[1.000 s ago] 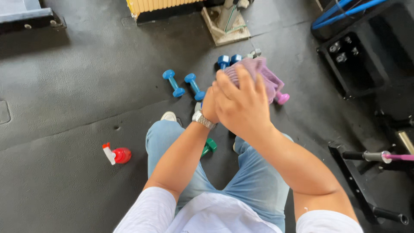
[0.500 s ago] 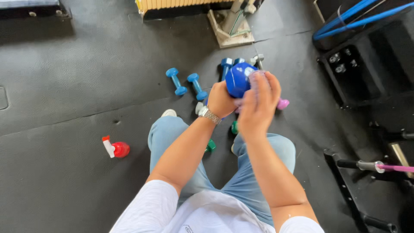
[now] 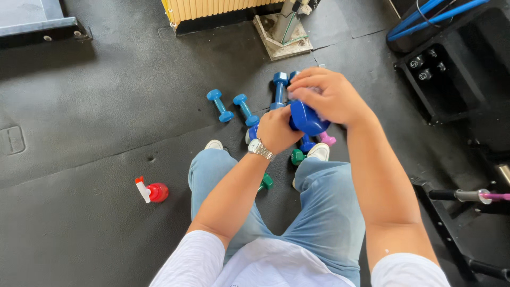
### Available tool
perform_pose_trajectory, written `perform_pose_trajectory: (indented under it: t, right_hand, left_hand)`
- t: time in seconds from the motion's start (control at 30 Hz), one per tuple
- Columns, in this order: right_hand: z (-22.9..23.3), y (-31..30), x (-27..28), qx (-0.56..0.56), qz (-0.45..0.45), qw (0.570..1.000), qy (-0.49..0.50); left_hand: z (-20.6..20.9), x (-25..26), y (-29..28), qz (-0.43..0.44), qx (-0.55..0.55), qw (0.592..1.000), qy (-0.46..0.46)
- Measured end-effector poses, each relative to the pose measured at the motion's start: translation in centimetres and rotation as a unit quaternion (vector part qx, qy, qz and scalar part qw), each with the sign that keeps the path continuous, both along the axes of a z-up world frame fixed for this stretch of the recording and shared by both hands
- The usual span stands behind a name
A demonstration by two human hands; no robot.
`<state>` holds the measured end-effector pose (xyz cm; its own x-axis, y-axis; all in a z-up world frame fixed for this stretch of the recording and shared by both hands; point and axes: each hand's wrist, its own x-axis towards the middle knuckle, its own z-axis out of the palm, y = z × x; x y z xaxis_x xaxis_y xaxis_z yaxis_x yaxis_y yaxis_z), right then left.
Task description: The person wipes down dumbbells using a cloth while sitting on the floor, handling one blue dumbbell at a time and then placing it back on a rack.
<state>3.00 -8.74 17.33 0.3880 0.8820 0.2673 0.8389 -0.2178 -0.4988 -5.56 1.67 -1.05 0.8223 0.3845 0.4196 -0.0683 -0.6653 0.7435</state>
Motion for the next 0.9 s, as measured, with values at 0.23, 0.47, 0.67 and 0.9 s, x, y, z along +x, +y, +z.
perform_pose_trajectory:
  t: [0.23, 0.47, 0.67, 0.9]
  right_hand:
    - [-6.8, -3.9, 0.2, 0.205, -0.075, 0.973, 0.074]
    - [-5.2, -4.3, 2.5, 0.260, 0.008, 0.959, -0.112]
    - [-12.6, -6.8, 7.7, 0.349, 0.009, 0.932, 0.103]
    - [-7.3, -3.8, 9.0, 0.263, 0.054, 0.957, -0.108]
  left_hand:
    - [0.0, 1.6, 0.8, 0.040, -0.076, 0.996, -0.002]
    - [-0.2, 5.0, -0.1, 0.007, -0.018, 0.994, 0.105]
    - [0.4, 6.7, -0.1, -0.012, 0.007, 0.999, 0.041]
    - [-2.9, 11.2, 1.0, 0.013, -0.099, 0.994, -0.047]
